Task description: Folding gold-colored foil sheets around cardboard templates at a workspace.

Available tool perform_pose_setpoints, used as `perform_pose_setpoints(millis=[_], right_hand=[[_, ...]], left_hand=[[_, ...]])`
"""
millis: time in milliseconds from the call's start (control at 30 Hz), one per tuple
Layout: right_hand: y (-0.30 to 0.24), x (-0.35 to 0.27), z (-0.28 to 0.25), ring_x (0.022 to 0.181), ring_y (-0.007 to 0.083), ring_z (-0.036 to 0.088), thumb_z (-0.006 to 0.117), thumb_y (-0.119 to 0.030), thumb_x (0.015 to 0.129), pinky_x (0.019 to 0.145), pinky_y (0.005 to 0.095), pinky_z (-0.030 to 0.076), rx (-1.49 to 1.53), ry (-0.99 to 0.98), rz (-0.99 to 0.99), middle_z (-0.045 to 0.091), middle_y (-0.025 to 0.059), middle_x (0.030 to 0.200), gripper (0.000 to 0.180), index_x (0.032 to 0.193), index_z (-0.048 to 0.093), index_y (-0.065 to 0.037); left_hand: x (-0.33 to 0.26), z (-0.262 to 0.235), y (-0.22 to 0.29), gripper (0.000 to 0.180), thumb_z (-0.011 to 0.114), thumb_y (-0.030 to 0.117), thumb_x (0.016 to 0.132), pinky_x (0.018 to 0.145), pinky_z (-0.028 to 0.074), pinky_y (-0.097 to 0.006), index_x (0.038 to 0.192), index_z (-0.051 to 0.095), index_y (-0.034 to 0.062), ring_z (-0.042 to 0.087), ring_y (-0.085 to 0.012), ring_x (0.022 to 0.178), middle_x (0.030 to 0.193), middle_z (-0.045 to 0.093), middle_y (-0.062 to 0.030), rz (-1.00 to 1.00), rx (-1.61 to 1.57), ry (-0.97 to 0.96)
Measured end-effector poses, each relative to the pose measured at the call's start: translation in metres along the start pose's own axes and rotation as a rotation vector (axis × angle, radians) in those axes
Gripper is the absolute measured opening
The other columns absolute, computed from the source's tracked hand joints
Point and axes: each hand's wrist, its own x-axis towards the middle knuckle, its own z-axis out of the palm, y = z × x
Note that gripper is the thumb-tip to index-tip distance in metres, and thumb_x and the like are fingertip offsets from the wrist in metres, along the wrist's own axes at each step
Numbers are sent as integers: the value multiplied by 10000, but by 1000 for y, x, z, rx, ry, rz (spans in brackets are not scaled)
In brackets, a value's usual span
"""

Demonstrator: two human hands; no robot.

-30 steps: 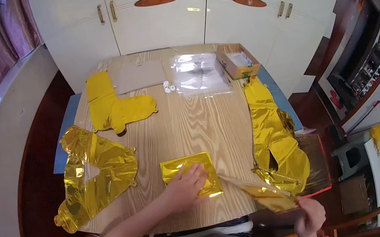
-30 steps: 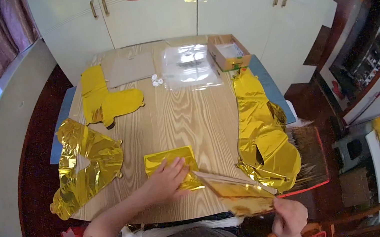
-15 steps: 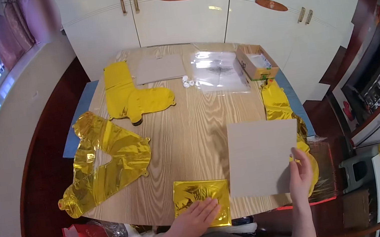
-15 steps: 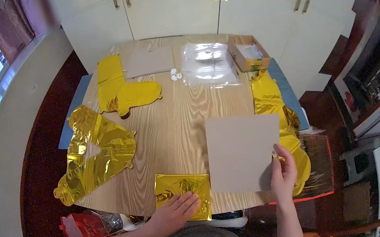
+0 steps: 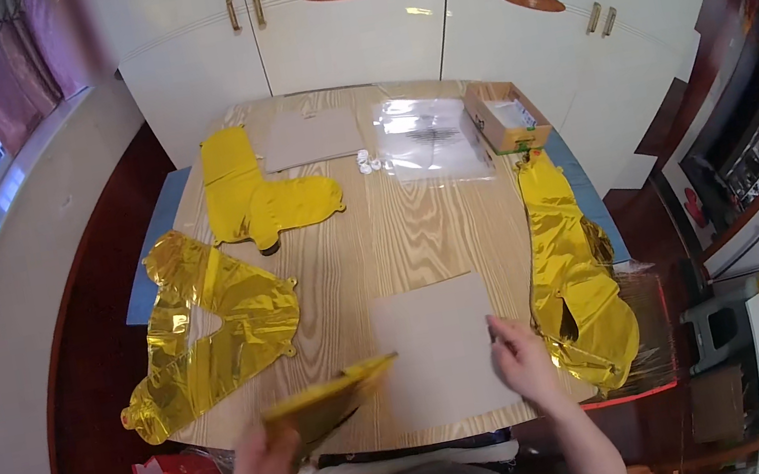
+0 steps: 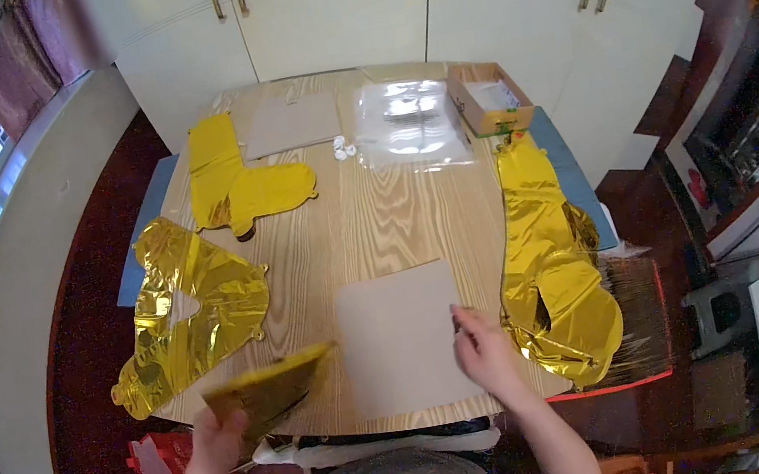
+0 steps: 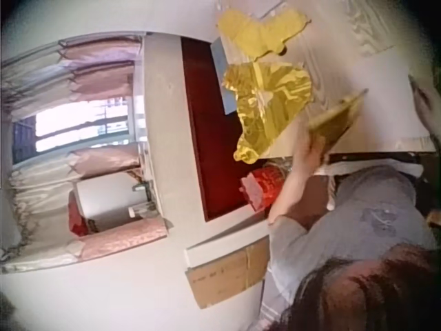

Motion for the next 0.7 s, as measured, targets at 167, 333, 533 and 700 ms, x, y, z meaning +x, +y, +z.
perform_pose_setpoints(millis=[167, 333, 533, 700], right_hand=[[-18, -10, 14, 1012, 365, 590, 676, -95, 831, 889, 411, 492, -204, -33, -132, 588, 201, 1122, 496, 1306, 555, -19], [-33, -4, 6, 1111, 344, 558, 668, -101, 841, 973, 422, 448, -326, -121, -236, 586, 170, 1180, 479, 1301, 556, -29], [-25, 14, 3, 1321, 369, 436, 644, -259, 899, 1104, 472, 345, -283, -273, -442, 503, 182, 1384, 537, 1360, 499, -25], [-17, 35, 6, 1436, 368, 291, 598, -482, 903, 1174, 527, 214, -472, -468, -535, 368, 206, 1507, 769, 1458, 358, -7]], left_hand=[[37, 30, 18, 308, 489, 140, 1005, 869, 572, -473, 1282, 515, 6, 663, -309, 1034, 1185, 632, -156, -143, -1106, 83], [90, 71, -19, 310, 477, 170, 1019, 869, 570, -487, 1283, 503, 9, 661, -314, 1038, 1204, 625, -159, -357, -1196, -53], [114, 100, 6, 296, 437, 146, 1032, 912, 553, -468, 1284, 496, 2, 647, -304, 1070, 1228, 613, -156, -428, -994, -96], [119, 102, 10, 309, 428, 131, 1032, 937, 540, -465, 1310, 484, 9, 633, -311, 1096, 1233, 610, -159, -410, -976, -114]])
